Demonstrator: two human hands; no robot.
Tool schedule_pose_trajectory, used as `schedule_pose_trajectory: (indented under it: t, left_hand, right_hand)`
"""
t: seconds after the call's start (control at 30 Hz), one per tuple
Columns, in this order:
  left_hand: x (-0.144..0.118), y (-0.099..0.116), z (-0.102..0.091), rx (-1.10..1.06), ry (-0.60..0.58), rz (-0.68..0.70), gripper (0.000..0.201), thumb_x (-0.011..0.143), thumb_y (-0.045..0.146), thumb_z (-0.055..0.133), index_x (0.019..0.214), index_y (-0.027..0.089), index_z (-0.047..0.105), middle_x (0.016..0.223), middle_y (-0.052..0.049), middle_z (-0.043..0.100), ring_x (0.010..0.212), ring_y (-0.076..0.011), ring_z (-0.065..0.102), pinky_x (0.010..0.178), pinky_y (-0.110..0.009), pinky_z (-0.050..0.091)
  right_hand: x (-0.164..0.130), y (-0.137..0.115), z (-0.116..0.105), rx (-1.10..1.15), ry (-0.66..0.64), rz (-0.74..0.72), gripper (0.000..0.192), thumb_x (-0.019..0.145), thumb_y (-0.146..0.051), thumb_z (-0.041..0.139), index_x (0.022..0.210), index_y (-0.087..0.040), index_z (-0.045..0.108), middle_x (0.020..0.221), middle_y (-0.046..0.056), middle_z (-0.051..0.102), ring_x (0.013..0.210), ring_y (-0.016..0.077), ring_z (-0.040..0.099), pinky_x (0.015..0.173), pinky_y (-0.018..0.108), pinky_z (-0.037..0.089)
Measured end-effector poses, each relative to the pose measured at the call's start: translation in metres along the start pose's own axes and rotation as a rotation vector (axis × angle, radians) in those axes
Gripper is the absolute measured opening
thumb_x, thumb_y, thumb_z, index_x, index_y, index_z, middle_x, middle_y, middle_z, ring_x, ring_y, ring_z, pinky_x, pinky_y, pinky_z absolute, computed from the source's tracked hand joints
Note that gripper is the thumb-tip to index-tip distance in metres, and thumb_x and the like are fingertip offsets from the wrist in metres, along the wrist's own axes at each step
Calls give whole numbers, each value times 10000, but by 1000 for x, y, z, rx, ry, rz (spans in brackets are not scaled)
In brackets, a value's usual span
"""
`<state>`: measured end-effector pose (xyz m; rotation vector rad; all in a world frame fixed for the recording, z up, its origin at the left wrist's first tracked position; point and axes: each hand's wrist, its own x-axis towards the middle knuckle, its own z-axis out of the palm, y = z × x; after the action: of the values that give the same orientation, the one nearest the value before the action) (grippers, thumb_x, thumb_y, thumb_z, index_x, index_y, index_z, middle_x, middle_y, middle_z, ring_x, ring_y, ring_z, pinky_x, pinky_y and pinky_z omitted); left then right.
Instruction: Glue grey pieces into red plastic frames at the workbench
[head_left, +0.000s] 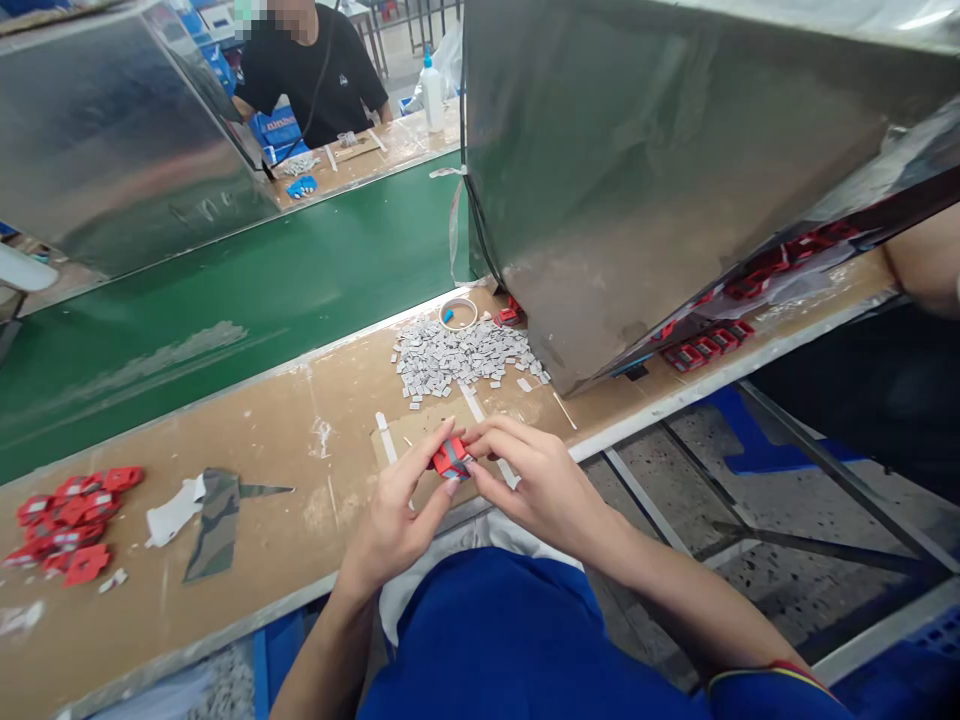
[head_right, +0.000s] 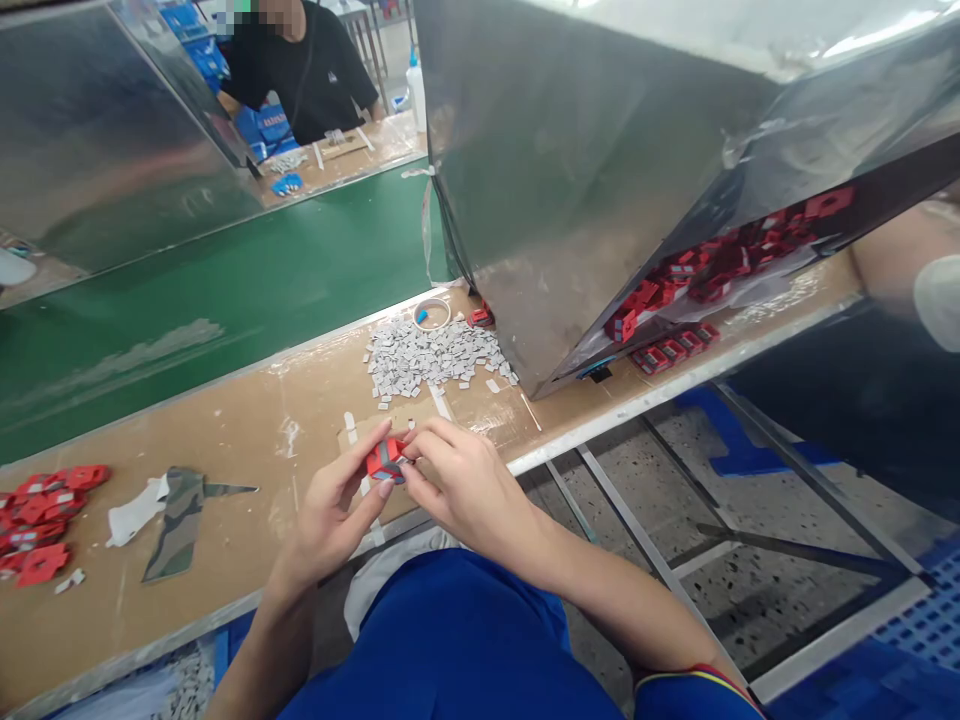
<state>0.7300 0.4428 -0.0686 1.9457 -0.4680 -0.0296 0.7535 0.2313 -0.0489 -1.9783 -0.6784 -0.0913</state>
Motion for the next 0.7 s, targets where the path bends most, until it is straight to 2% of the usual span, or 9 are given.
schedule_pose_trajectory:
  t: [0.13, 0.27, 0.43, 0.57, 0.63, 0.7]
  left_hand:
    - [2, 4, -2, 142, -8, 140, 515, 1003, 118, 581, 1504, 234, 559, 1440, -140, 693, 1347, -251, 663, 1139, -391, 553]
    - [-3, 0, -4, 146, -30, 182, 484, 1001, 105, 558, 1469, 229, 570, 1433, -151, 690, 1351, -262, 657, 1145, -438, 552]
    - [-9, -9, -2, -102, -3, 126, 415, 1006, 133, 602, 1404, 249, 603, 1460, -162, 667, 1400, -285, 621, 1155, -461, 539]
    - [-7, -8, 9, -339, 136, 84, 253, 1015, 246, 646, 1262, 264, 597, 1436, -158, 660, 1304, -282, 688, 958, -383, 646]
    - [-6, -6, 16, -421, 201, 75, 240, 1000, 317, 682, 1209, 279, 571, 1352, -123, 691, 1204, -252, 731, 902, -356, 657]
    - [-6, -3, 22, -486, 234, 64, 265, 993, 368, 693, 1200, 294, 544, 1283, -92, 708, 1138, -229, 747, 884, -348, 658]
  right_hand:
    - [-1, 6, 7, -7, 6, -5, 107, 960, -119, 568, 900, -193, 617, 918, 58, 669, 805, 194, 698, 713, 298, 556]
    - [-6, 11, 12, 26, 12, -49, 120, 960, -114, 590, 886, -208, 606, 911, 47, 650, 807, 182, 683, 716, 282, 552]
    - [-13, 7, 11, 118, 43, -106, 93, 1012, -168, 619, 1071, -215, 674, 1063, 89, 706, 972, 204, 728, 834, 319, 608]
    - [-14, 2, 20, 108, 161, -135, 335, 993, -222, 676, 1320, -254, 613, 1227, 120, 680, 1160, 253, 691, 975, 398, 604]
    - [-15, 2, 26, 105, 221, -138, 434, 990, -243, 691, 1403, -266, 561, 1267, 131, 660, 1208, 268, 666, 1014, 428, 591]
    - [-16, 2, 30, 99, 249, -135, 455, 1001, -245, 680, 1433, -276, 542, 1262, 133, 656, 1207, 271, 662, 1012, 438, 592]
